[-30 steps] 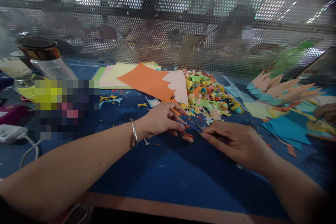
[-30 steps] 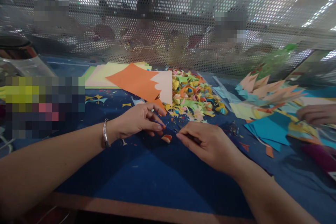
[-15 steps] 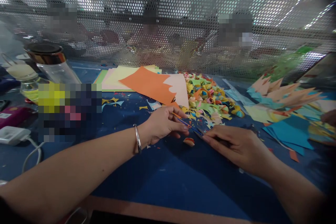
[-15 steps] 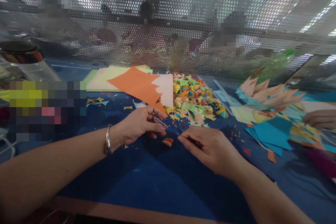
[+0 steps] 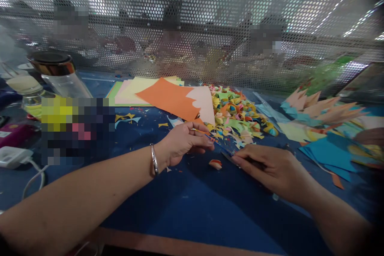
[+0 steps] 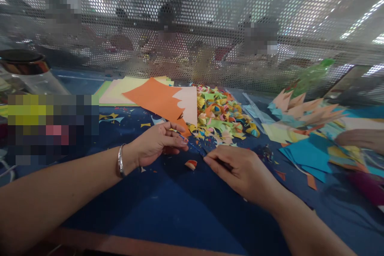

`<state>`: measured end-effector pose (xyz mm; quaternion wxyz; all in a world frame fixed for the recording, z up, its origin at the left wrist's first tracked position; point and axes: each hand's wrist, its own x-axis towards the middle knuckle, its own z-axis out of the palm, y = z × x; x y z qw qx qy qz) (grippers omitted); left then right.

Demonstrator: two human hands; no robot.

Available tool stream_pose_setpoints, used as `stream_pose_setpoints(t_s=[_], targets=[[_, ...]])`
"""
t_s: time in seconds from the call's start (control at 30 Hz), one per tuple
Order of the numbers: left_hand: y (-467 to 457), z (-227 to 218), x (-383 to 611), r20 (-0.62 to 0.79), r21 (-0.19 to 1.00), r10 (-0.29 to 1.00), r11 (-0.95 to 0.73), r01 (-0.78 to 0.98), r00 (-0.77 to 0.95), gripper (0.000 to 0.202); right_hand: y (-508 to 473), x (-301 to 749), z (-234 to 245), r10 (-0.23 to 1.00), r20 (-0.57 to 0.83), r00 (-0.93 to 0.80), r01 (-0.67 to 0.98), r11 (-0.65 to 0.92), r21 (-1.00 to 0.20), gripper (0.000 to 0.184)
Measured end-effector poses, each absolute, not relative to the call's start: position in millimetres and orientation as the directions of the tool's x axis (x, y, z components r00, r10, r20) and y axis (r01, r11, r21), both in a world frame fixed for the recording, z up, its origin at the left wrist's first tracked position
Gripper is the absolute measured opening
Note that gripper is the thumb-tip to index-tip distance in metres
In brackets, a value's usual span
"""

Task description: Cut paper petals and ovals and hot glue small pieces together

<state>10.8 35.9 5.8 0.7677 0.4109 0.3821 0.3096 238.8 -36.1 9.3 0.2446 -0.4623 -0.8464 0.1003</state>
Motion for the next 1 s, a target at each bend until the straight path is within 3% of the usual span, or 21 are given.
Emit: stream_pose_setpoints(t_s=[0.3,0.57,0.8,0.9,1.0], targets=[[39.4,12.5,9.0,-0.387,0.844,0.798,0.508,-0.17,0.461,0.032,-36.8,242.2,7.8,0.847,0.31,-0.433,0.742,0.53,-0.411,0.028],[44.7,2.6,9.3,-0.281,0.895,0.919,0.355,-0.272,0.275,0.028,-34.7,242.0,11.0,0.833,0.338,-0.438,0.746,0.547,-0.381,0.028],[41.2,5.7,11.0,-0.271,0.898,0.922,0.346,-0.272,0.278,0.025,-25.0,256.3,-2.5,0.854,0.25,-0.456,0.833,0.509,-0.216,0.03],[35.6,8.3,13.0,-0.328,0.878,0.885,0.415,-0.24,0.331,0.028,-24.2,256.5,-3.1,0.858,0.313,-0.408,0.863,0.475,-0.175,0.028],[28.1,8.6,16.5,-0.339,0.878,0.874,0.427,-0.218,0.348,0.03,-27.8,247.9,2.2,0.837,0.436,-0.331,0.864,0.454,-0.217,0.022]])
